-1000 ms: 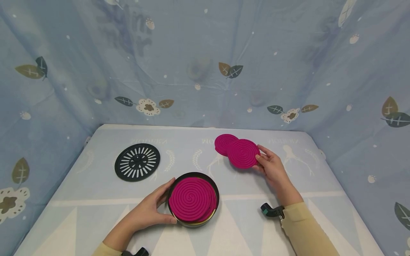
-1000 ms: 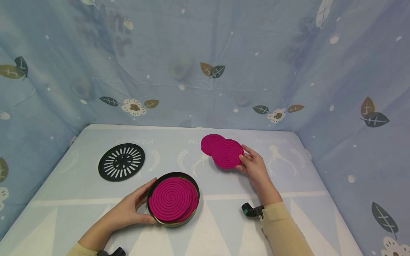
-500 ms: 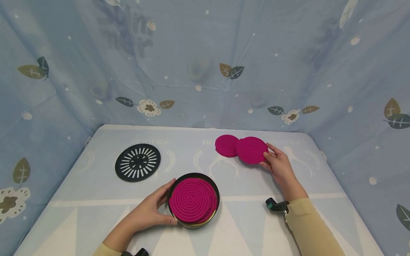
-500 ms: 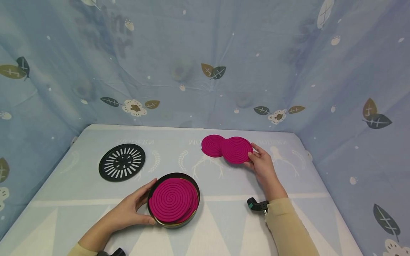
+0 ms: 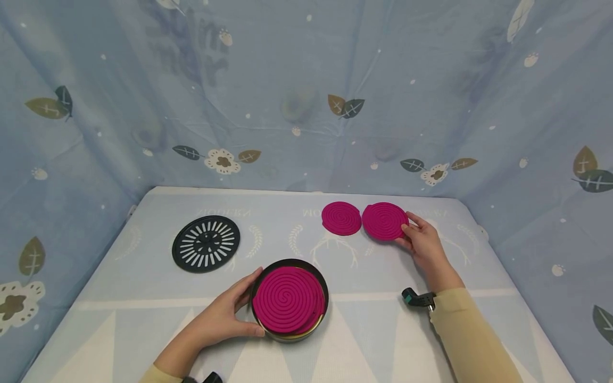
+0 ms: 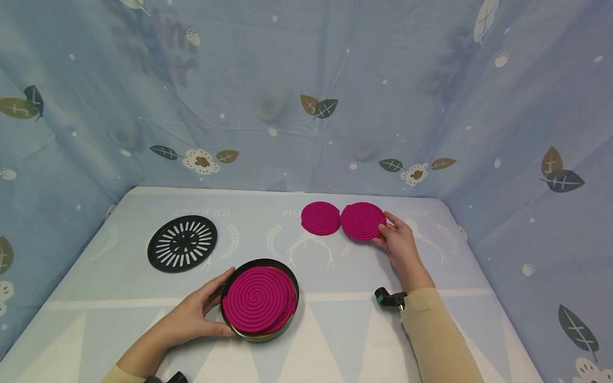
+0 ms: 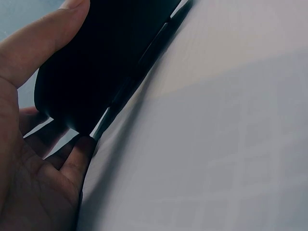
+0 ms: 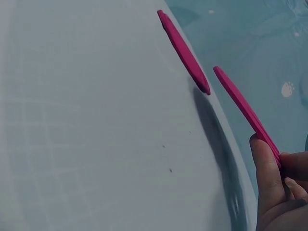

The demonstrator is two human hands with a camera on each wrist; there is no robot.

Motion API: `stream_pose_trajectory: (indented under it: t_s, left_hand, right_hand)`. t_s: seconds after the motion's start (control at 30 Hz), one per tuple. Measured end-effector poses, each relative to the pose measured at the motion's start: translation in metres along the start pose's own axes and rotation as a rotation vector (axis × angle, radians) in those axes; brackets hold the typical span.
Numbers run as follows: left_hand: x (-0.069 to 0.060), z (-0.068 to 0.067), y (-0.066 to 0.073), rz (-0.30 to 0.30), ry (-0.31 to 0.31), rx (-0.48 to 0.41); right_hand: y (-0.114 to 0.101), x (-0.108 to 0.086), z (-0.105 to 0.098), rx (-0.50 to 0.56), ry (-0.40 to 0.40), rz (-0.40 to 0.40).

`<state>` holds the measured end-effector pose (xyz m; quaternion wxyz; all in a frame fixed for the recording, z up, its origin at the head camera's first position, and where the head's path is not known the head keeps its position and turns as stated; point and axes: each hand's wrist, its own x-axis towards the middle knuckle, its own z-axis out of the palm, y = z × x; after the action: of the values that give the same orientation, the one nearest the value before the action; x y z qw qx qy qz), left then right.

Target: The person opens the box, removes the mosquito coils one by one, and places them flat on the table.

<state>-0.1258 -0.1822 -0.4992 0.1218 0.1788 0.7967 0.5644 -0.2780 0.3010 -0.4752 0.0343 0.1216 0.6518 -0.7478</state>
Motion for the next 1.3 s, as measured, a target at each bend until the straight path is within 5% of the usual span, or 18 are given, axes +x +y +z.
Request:
stream_pose_trajectory:
  t_s: [0.67, 1.3]
  left_hand:
    - [0.000, 0.000, 0.002, -0.017, 0.003, 0.021]
    - [0.001, 0.000, -0.001, 0.003, 0.004, 0.027]
  right_hand:
    - [0.002, 0.023, -0.005, -0.202, 0.101, 0.053]
    - [-0.001, 0.031, -0.011, -0.212, 0.037, 0.116]
